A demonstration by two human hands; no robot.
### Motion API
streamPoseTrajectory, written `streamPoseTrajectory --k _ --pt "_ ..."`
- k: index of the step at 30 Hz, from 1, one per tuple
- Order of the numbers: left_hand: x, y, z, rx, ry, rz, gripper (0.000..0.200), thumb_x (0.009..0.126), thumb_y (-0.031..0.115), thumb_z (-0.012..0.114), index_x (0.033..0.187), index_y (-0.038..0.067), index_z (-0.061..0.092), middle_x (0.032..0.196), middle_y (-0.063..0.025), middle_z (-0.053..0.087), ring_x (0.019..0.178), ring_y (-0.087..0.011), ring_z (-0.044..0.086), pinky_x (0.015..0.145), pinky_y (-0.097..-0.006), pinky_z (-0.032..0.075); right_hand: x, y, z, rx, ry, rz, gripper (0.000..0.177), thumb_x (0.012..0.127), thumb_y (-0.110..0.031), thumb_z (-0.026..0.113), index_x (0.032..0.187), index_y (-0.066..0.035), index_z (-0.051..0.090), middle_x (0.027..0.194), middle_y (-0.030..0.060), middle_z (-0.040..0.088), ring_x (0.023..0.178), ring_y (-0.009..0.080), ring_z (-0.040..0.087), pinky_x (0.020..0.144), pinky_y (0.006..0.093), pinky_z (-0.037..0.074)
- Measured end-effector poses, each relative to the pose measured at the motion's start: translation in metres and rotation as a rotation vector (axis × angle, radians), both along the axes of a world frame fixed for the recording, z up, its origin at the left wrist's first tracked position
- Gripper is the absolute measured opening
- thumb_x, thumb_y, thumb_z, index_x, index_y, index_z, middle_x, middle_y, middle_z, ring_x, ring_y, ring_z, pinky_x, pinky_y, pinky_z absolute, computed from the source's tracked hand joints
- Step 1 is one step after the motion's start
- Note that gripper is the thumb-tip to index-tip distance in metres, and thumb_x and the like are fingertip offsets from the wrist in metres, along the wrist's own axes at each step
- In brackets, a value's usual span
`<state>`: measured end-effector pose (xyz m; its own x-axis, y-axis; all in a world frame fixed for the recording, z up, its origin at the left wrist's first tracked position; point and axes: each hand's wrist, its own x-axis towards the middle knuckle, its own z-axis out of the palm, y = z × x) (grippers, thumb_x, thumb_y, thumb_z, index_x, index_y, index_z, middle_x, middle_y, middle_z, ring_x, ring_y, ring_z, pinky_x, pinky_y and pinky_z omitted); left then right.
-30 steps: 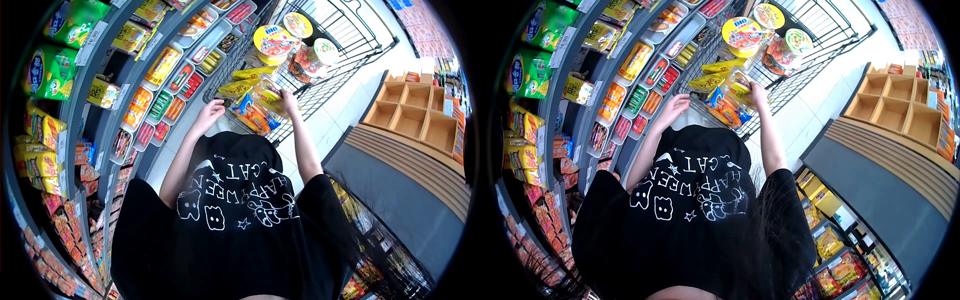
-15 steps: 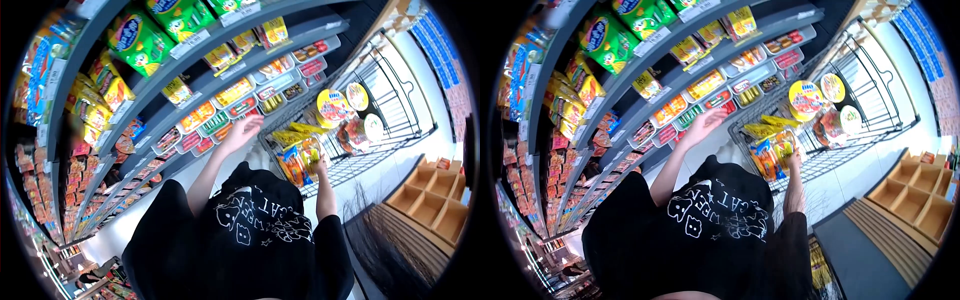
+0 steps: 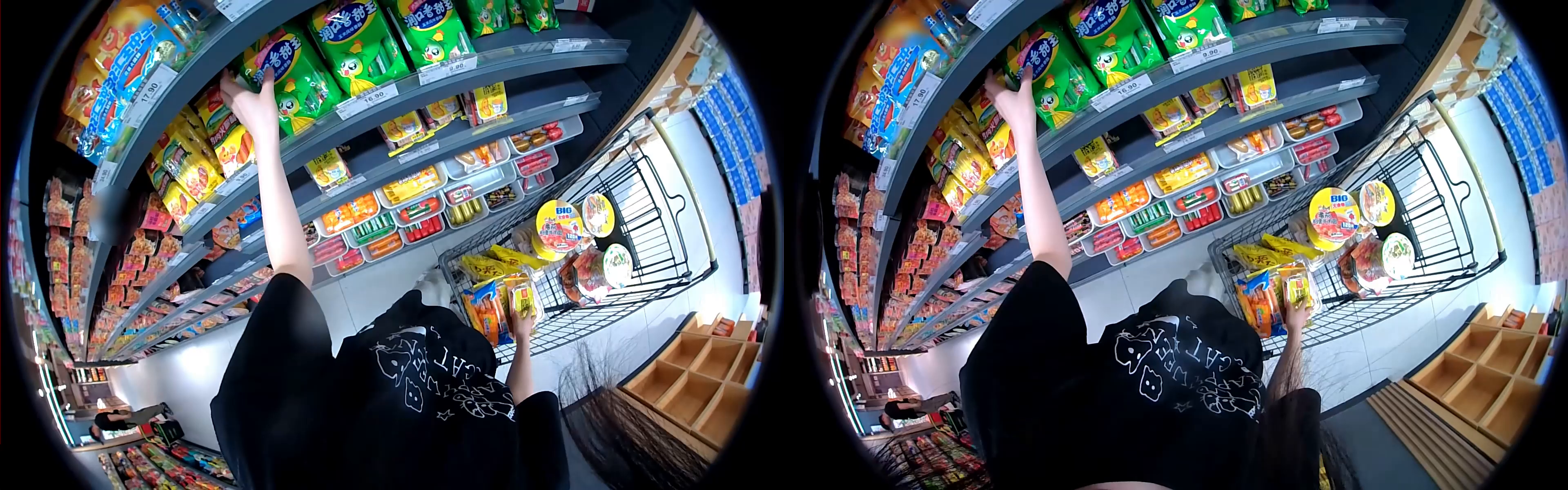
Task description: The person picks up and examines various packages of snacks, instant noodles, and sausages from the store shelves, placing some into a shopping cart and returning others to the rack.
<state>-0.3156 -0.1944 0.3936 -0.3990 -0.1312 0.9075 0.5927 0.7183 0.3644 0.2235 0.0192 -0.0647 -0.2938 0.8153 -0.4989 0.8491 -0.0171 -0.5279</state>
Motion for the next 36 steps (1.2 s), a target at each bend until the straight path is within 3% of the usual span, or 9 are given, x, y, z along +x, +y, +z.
streamPoseTrajectory --k 2,7,8,9,20,27,30,33,36 --pt "-0.017 -0.002 -0.009 0.106 -0.302 -0.157 0.066 0.062 0.027 0.068 0.113 -0.001 0.036 0.103 -0.0203 0.048 0.096 -0.0319 0.048 0.082 -0.0361 0.037 0.007 -0.011 -0.009 0.073 0.062 -0.049 0.066 0.07 -0.023 0.059 0.124 -0.001 0.027 0.125 0.0276 0.024 0.114 0.038 0.028 0.095 0.0354 0.025" --pt "-0.023 -0.002 -0.022 0.128 -0.288 -0.216 0.073 0.056 0.03 0.073 0.111 -0.002 0.038 0.102 -0.0195 0.05 0.095 -0.0284 0.05 0.081 -0.0335 0.039 0.009 -0.045 0.004 0.249 0.259 -0.237 0.054 0.074 -0.013 0.054 0.12 0.003 0.032 0.122 0.0269 0.03 0.114 0.0367 0.029 0.096 0.0375 0.022" --pt "-0.025 -0.002 -0.026 0.162 -0.304 -0.213 0.07 0.056 0.03 0.073 0.108 -0.004 0.041 0.098 -0.0185 0.052 0.091 -0.0267 0.052 0.079 -0.0314 0.039 0.005 -0.054 0.011 0.069 0.572 -0.399 0.051 0.074 -0.008 0.054 0.119 0.004 0.033 0.121 0.0242 0.033 0.111 0.0335 0.032 0.095 0.0372 0.023" --pt "-0.021 0.001 -0.025 0.197 -0.32 -0.212 0.067 0.056 0.031 0.073 0.104 -0.006 0.045 0.094 -0.0175 0.054 0.087 -0.025 0.053 0.077 -0.0294 0.04 0.005 -0.06 0.011 0.249 0.259 -0.226 0.051 0.074 -0.003 0.052 0.119 0.005 0.031 0.119 0.0205 0.037 0.108 0.0294 0.039 0.092 0.0322 0.029" --pt "-0.019 -0.002 -0.024 0.455 -0.515 -0.526 0.054 0.058 0.015 0.075 0.101 -0.006 0.048 0.094 -0.0091 0.056 0.083 -0.0137 0.053 0.077 -0.0233 0.039 -0.008 -0.064 0.025 0.269 0.344 -0.182 0.05 0.074 -0.003 0.048 0.12 0.004 0.031 0.118 0.0195 0.04 0.108 0.0273 0.039 0.091 0.0299 0.029" --pt "-0.016 -0.001 -0.006 0.557 -0.489 -0.57 0.064 0.061 0.013 0.073 0.111 -0.006 0.038 0.103 -0.0129 0.05 0.09 -0.0185 0.05 0.08 -0.0252 0.039 -0.019 -0.066 0.016 0.232 0.451 -0.24 0.049 0.077 -0.005 0.046 0.121 0.004 0.029 0.116 0.0179 0.041 0.094 0.0216 0.047 0.08 0.0272 0.037" --pt "-0.037 -0.011 0.001 0.885 -0.6 -0.657 0.076 0.063 0.018 0.072 0.115 -0.013 0.025 0.107 -0.0194 0.046 0.093 -0.0231 0.05 0.081 -0.0287 0.042 -0.018 -0.065 0.01 0.29 0.48 -0.221 0.048 0.077 -0.005 0.046 0.122 0.003 0.029 0.114 0.0177 0.042 0.089 0.0199 0.049 0.078 0.0267 0.039" --pt "-0.053 -0.026 0.003 1.199 -0.716 -0.975 0.053 0.07 0.019 0.066 0.106 -0.01 0.039 0.1 -0.0178 0.051 0.083 -0.0233 0.055 0.071 -0.0323 0.048 -0.012 -0.067 0.005 0.257 0.451 -0.22 0.048 0.077 -0.005 0.046 0.122 0.003 0.029 0.112 0.0171 0.043 0.085 0.018 0.05 0.076 0.0265 0.039" --pt "-0.015 -0.032 0.01 1.132 -0.824 -1.124 0.039 0.078 0.027 0.055 0.103 -0.003 0.048 0.1 -0.0112 0.054 0.088 -0.0213 0.054 0.075 -0.0321 0.045 -0.012 -0.069 0.006 0.31 0.434 -0.221 0.049 0.077 -0.004 0.046 0.122 0.003 0.029 0.109 0.0169 0.044 0.079 0.0168 0.05 0.071 0.0252 0.04"
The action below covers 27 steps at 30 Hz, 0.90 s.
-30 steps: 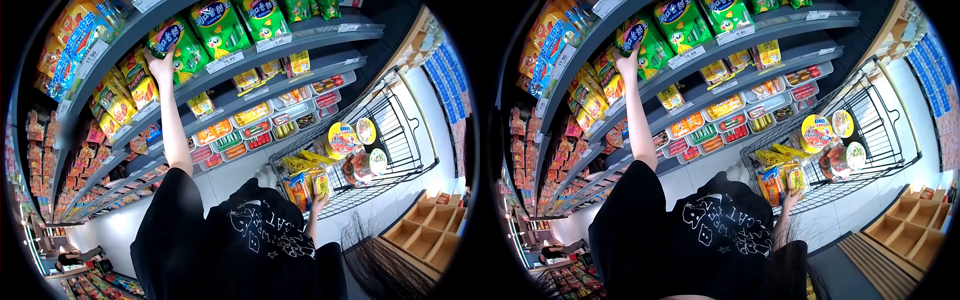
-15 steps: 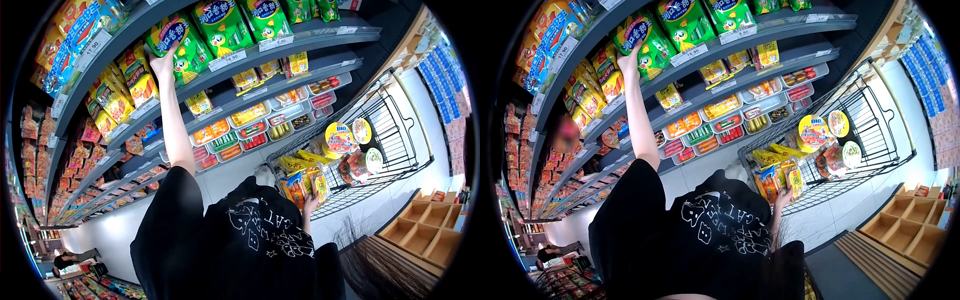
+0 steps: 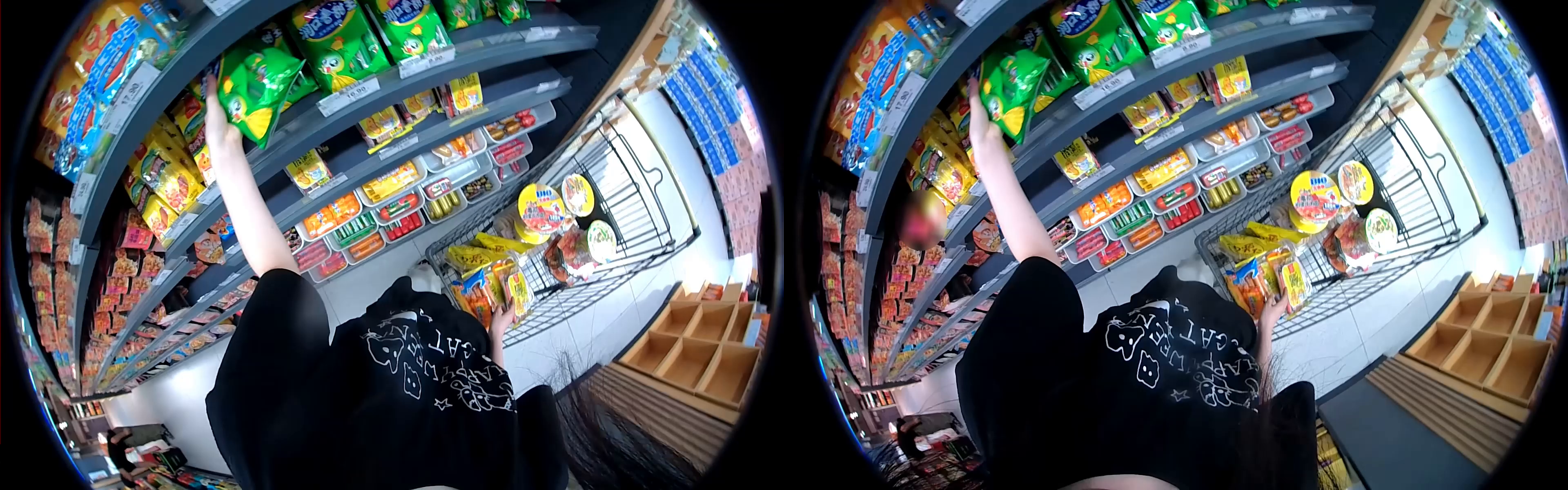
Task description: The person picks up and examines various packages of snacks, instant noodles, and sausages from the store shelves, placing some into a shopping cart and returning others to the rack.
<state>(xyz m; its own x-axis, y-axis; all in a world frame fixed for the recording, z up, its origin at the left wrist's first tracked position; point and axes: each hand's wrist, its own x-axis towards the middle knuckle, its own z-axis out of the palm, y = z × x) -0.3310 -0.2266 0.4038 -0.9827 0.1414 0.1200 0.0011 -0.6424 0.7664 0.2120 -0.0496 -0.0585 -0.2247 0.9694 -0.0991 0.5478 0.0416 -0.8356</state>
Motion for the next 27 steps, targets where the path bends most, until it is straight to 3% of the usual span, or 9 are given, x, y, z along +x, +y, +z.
streamPoseTrajectory --k 2,7,12,14,16,19,20,24,27 --pt "0.027 -0.003 -0.005 -0.002 -0.086 -0.132 0.04 0.079 0.028 0.054 0.107 0.001 0.046 0.103 -0.0106 0.053 0.092 -0.0213 0.051 0.08 -0.0327 0.043 0.003 -0.002 -0.004 0.001 0.042 -0.014 0.048 0.078 -0.004 0.046 0.121 0.004 0.028 0.111 0.0183 0.043 0.086 0.0189 0.051 0.073 0.0259 0.041" --pt "0.102 0.003 -0.041 -0.294 0.068 0.048 0.053 0.073 0.023 0.062 0.113 -0.001 0.038 0.105 -0.0117 0.05 0.09 -0.02 0.052 0.078 -0.0309 0.043 -0.01 -0.003 0.05 -0.213 0.132 -0.075 0.046 0.077 -0.003 0.046 0.12 0.002 0.03 0.116 0.0158 0.042 0.09 0.0188 0.052 0.072 0.026 0.043" --pt "0.181 0.018 -0.104 -0.498 0.275 -0.287 0.051 0.072 0.013 0.062 0.112 -0.001 0.036 0.103 -0.0105 0.05 0.089 -0.0207 0.052 0.077 -0.0317 0.043 -0.031 0.001 0.126 -0.253 0.293 0.043 0.042 0.081 -0.009 0.046 0.12 -0.002 0.032 0.111 0.0133 0.048 0.096 0.0194 0.05 0.08 0.0287 0.04" --pt "0.217 0.035 -0.139 -0.71 0.034 -0.177 0.06 0.06 0.009 0.071 0.11 -0.003 0.04 0.101 -0.0099 0.051 0.086 -0.018 0.051 0.079 -0.0291 0.04 -0.043 0.001 0.17 -0.349 0.511 0.205 0.044 0.079 -0.01 0.049 0.12 -0.003 0.033 0.11 0.0123 0.047 0.098 0.0184 0.048 0.082 0.0292 0.038" --pt "0.25 0.056 -0.142 -0.644 0.171 -0.61 0.062 0.06 0.017 0.074 0.109 -0.002 0.041 0.099 -0.0092 0.052 0.087 -0.0173 0.051 0.078 -0.0288 0.041 -0.055 -0.001 0.204 -0.463 0.748 0.439 0.051 0.076 -0.011 0.055 0.121 -0.004 0.033 0.112 0.011 0.046 0.1 0.0183 0.045 0.085 0.0301 0.036" --pt "0.287 0.087 -0.159 -0.619 0.25 -0.812 0.06 0.06 0.021 0.074 0.105 -0.003 0.043 0.094 -0.0093 0.054 0.085 -0.0155 0.052 0.076 -0.028 0.042 -0.074 -0.017 0.249 -0.546 0.894 0.61 0.069 0.068 -0.012 0.065 0.124 -0.004 0.026 0.119 0.0107 0.039 0.107 0.0183 0.04 0.092 0.0324 0.03" --pt "0.297 0.094 -0.161 -0.639 0.232 -0.882 0.056 0.061 0.019 0.073 0.103 -0.003 0.043 0.092 -0.009 0.054 0.085 -0.0152 0.053 0.076 -0.0277 0.042 -0.08 -0.027 0.26 -0.567 0.948 0.508 0.078 0.063 -0.008 0.068 0.126 -0.002 0.021 0.123 0.0109 0.034 0.11 0.0168 0.036 0.093 0.0325 0.029" --pt "0.314 0.119 -0.2 -0.781 0.392 -0.909 0.041 0.071 0.02 0.065 0.099 -0.002 0.045 0.087 -0.0107 0.055 0.081 -0.0175 0.054 0.072 -0.027 0.042 -0.08 -0.014 0.231 -0.493 0.792 0.144 0.049 0.067 -0.007 0.065 0.108 0.0 0.04 0.097 0.0069 0.054 0.087 0.0128 0.052 0.077 0.0247 0.043" --pt "0.309 0.122 -0.214 -1.052 0.609 -0.943 0.05 0.073 0.023 0.06 0.111 -0.002 0.038 0.107 -0.0191 0.045 0.101 -0.0266 0.045 0.086 -0.0323 0.034 -0.071 0.0 0.198 -0.408 0.768 -0.048 0.044 0.069 -0.011 0.065 0.104 0.002 0.043 0.094 0.0088 0.056 0.083 0.0136 0.054 0.073 0.025 0.044"
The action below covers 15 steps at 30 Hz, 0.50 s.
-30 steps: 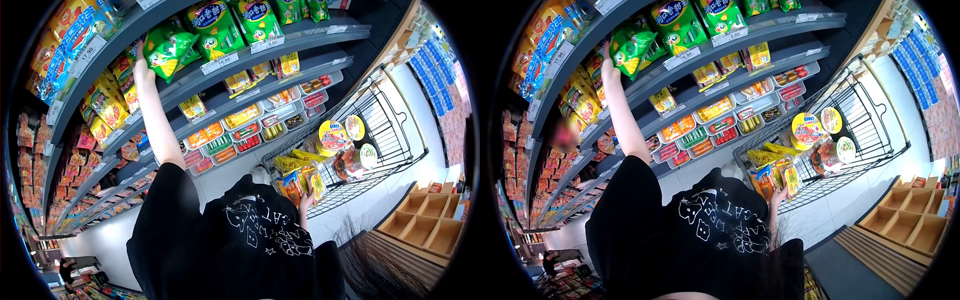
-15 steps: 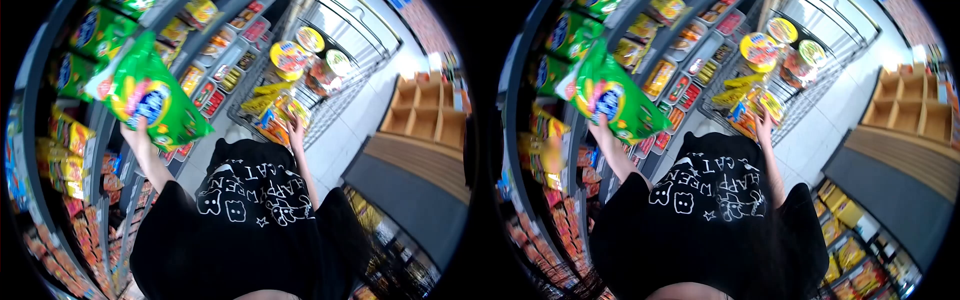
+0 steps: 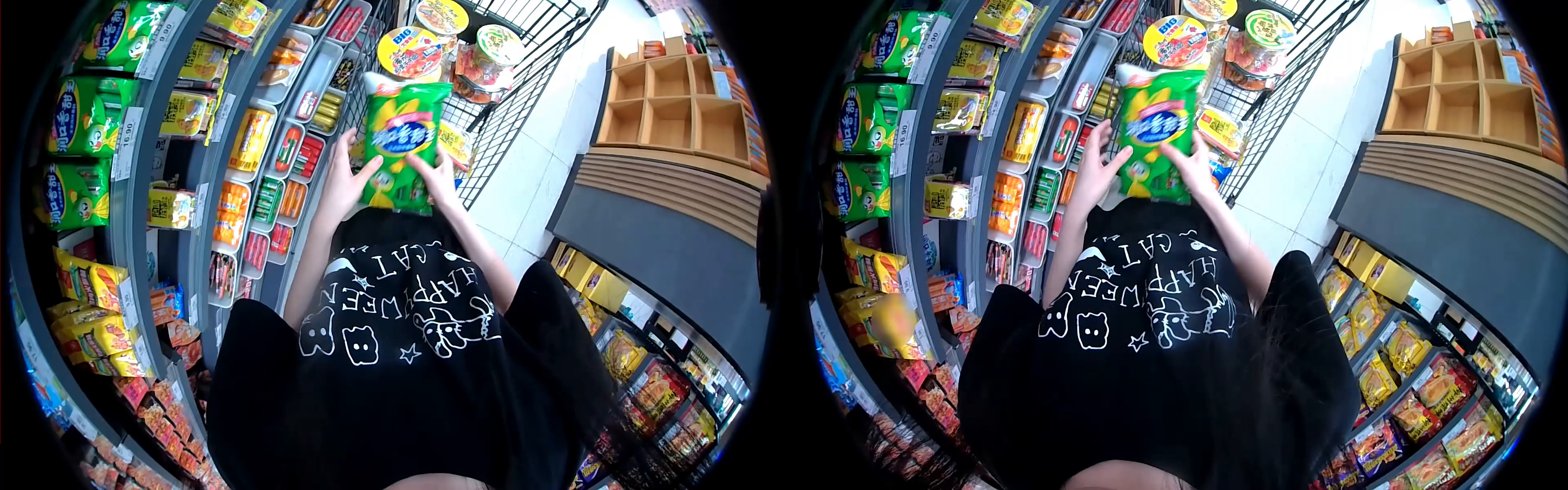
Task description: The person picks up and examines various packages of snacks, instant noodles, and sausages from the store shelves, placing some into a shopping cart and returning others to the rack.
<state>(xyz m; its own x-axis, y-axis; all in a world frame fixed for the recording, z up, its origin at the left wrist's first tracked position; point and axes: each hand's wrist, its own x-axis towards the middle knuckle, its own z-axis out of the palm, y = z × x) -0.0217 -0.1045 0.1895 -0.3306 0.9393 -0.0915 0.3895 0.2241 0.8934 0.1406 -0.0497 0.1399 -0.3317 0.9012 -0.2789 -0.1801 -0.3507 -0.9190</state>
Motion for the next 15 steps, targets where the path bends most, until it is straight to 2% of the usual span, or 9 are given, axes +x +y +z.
streamPoseTrajectory --k 1,2,5,8,10,11,15 --pt "-0.006 0.0 0.006 0.001 0.033 -0.053 0.054 0.073 0.022 0.06 0.115 -0.001 0.035 0.113 -0.02 0.039 0.108 -0.0283 0.038 0.09 -0.0336 0.03 0.006 0.006 -0.017 -0.047 -0.027 -0.037 0.043 0.07 -0.012 0.064 0.104 0.002 0.043 0.093 0.0091 0.056 0.082 0.0138 0.054 0.072 0.0252 0.044" --pt "-0.011 -0.001 0.011 0.017 0.072 -0.047 0.052 0.073 0.021 0.06 0.114 -0.001 0.036 0.112 -0.0187 0.041 0.107 -0.0283 0.039 0.09 -0.0329 0.031 0.013 0.013 -0.034 -0.092 -0.055 -0.071 0.042 0.07 -0.014 0.064 0.103 0.002 0.043 0.093 0.0094 0.056 0.082 0.014 0.054 0.071 0.0253 0.045" --pt "-0.026 -0.016 0.001 -0.014 -0.056 -0.008 0.049 0.074 0.021 0.059 0.114 0.001 0.038 0.112 -0.0176 0.042 0.107 -0.027 0.039 0.09 -0.0326 0.03 0.026 0.03 -0.091 -0.126 -0.202 -0.12 0.045 0.069 -0.018 0.066 0.103 0.002 0.044 0.093 0.0103 0.056 0.081 0.0157 0.054 0.071 0.0263 0.044" --pt "-0.038 -0.034 0.003 -0.117 0.05 0.004 0.049 0.074 0.021 0.058 0.113 0.0 0.038 0.112 -0.0175 0.043 0.107 -0.0263 0.04 0.09 -0.0326 0.03 0.035 0.032 -0.133 -0.243 -0.284 -0.113 0.051 0.067 -0.02 0.068 0.106 0.001 0.044 0.096 0.0112 0.054 0.085 0.0179 0.053 0.073 0.028 0.043" --pt "-0.045 -0.044 0.0 -0.096 0.04 0.004 0.048 0.075 0.022 0.058 0.113 0.0 0.039 0.113 -0.0172 0.043 0.107 -0.0257 0.04 0.09 -0.0325 0.03 0.036 0.032 -0.137 -0.379 -0.243 -0.072 0.052 0.066 -0.021 0.068 0.106 0.001 0.043 0.095 0.011 0.054 0.085 0.0195 0.053 0.072 0.0322 0.044" --pt "-0.048 -0.049 -0.002 -0.127 0.028 0.021 0.048 0.075 0.022 0.058 0.113 -0.001 0.039 0.112 -0.017 0.043 0.107 -0.0254 0.041 0.09 -0.0324 0.03 0.037 0.032 -0.138 -0.495 -0.192 -0.079 0.045 0.069 -0.015 0.066 0.105 0.001 0.044 0.097 0.0102 0.054 0.087 0.0188 0.053 0.073 0.0306 0.044" --pt "-0.051 -0.054 0.004 -0.183 0.014 0.031 0.047 0.075 0.022 0.057 0.112 -0.001 0.039 0.112 -0.0166 0.044 0.106 -0.0248 0.041 0.09 -0.0315 0.03 0.04 0.029 -0.164 -0.527 -0.006 -0.057 0.039 0.071 -0.013 0.064 0.104 -0.001 0.047 0.099 0.0089 0.054 0.087 0.0189 0.052 0.073 0.0319 0.044"
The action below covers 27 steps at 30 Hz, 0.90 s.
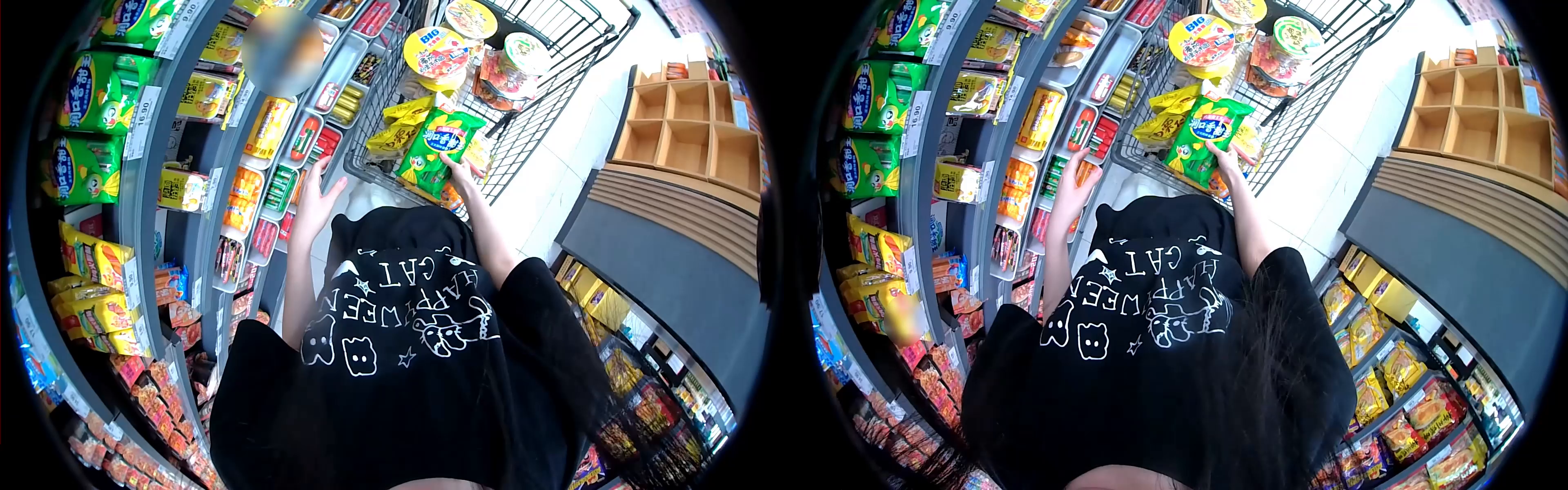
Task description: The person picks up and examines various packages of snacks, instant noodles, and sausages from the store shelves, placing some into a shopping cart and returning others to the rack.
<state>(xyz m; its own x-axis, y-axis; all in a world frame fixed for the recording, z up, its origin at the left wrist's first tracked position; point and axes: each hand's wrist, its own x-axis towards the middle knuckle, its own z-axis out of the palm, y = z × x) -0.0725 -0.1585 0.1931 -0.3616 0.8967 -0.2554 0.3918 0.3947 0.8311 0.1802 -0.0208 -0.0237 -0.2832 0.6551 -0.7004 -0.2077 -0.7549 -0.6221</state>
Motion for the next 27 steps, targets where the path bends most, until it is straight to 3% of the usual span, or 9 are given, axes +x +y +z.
streamPoseTrajectory --k 9,11,13,15,17,21,23,25,27 --pt "0.008 0.012 0.002 0.004 0.099 -0.072 0.048 0.075 0.022 0.057 0.113 0.0 0.039 0.114 -0.0157 0.042 0.108 -0.0263 0.039 0.09 -0.0323 0.03 0.005 0.0 -0.055 0.008 -0.035 -0.02 0.039 0.077 -0.015 0.057 0.11 -0.001 0.043 0.107 0.0086 0.05 0.095 0.0221 0.048 0.083 0.0343 0.038" --pt "0.009 0.013 0.003 -0.007 0.106 -0.12 0.048 0.075 0.023 0.057 0.114 0.001 0.038 0.115 -0.0154 0.041 0.108 -0.0269 0.039 0.09 -0.0326 0.03 -0.001 0.006 -0.07 0.027 -0.402 0.112 0.046 0.077 -0.024 0.058 0.112 0.001 0.041 0.109 0.0107 0.049 0.096 0.0215 0.047 0.083 0.0336 0.037" --pt "0.008 0.012 0.001 -0.016 0.111 -0.131 0.048 0.075 0.023 0.056 0.114 0.002 0.038 0.115 -0.0153 0.04 0.109 -0.0279 0.038 0.09 -0.0332 0.031 -0.016 0.014 -0.05 -0.011 -1.233 0.536 0.082 0.065 -0.041 0.065 0.122 0.004 0.027 0.118 0.0197 0.038 0.106 0.0315 0.04 0.087 0.0383 0.034" --pt "0.007 0.011 0.0 -0.004 0.118 -0.129 0.048 0.075 0.023 0.056 0.114 0.002 0.039 0.115 -0.0153 0.04 0.109 -0.0282 0.038 0.09 -0.0337 0.03 -0.027 0.008 0.009 0.097 -1.383 0.46 0.1 0.057 -0.044 0.07 0.128 -0.002 0.012 0.128 0.0215 0.023 0.117 0.0334 0.026 0.092 0.0427 0.027" --pt "0.005 0.008 -0.003 -0.026 0.202 -0.131 0.049 0.074 0.024 0.057 0.114 0.002 0.039 0.115 -0.0169 0.04 0.109 -0.0285 0.038 0.091 -0.0345 0.031 -0.028 0.01 0.012 0.585 -1.615 0.61 0.109 0.05 -0.044 0.073 0.13 -0.009 0.007 0.132 0.0188 0.016 0.122 0.0337 0.016 0.094 0.0442 0.026" --pt "0.002 0.001 -0.01 0.044 0.177 -0.105 0.049 0.072 0.024 0.058 0.112 0.001 0.04 0.113 -0.0178 0.041 0.108 -0.0285 0.039 0.09 -0.0349 0.031 -0.021 0.013 0.024 0.926 -1.427 0.93 0.115 0.044 -0.048 0.073 0.131 -0.015 0.005 0.136 0.0124 0.006 0.125 0.033 0.001 0.095 0.0523 0.018" --pt "0.0 0.002 -0.011 0.016 0.188 -0.106 0.049 0.073 0.023 0.058 0.112 0.0 0.039 0.113 -0.0175 0.041 0.108 -0.0286 0.039 0.09 -0.034 0.032 -0.008 0.019 -0.018 0.788 -1.216 1.052 0.116 0.047 -0.055 0.068 0.131 -0.012 0.001 0.136 0.0126 0.002 0.124 0.0344 -0.003 0.098 0.0492 0.009" --pt "0.0 0.001 -0.006 0.016 0.176 -0.109 0.05 0.074 0.024 0.057 0.114 0.0 0.038 0.115 -0.0166 0.039 0.108 -0.028 0.038 0.09 -0.0329 0.032 -0.017 0.02 0.017 0.639 -1.249 1.248 0.119 0.045 -0.059 0.067 0.131 -0.011 0.0 0.136 0.0146 0.001 0.124 0.0352 -0.003 0.096 0.0539 0.004" --pt "0.001 0.0 0.002 -0.008 0.172 -0.073 0.05 0.074 0.024 0.056 0.114 0.001 0.037 0.117 -0.0155 0.037 0.109 -0.0272 0.038 0.091 -0.0324 0.031 -0.014 0.012 -0.005 0.736 -1.232 1.179 0.12 0.043 -0.06 0.067 0.131 -0.01 0.002 0.136 0.0128 0.003 0.124 0.0346 0.0 0.092 0.0601 0.007"
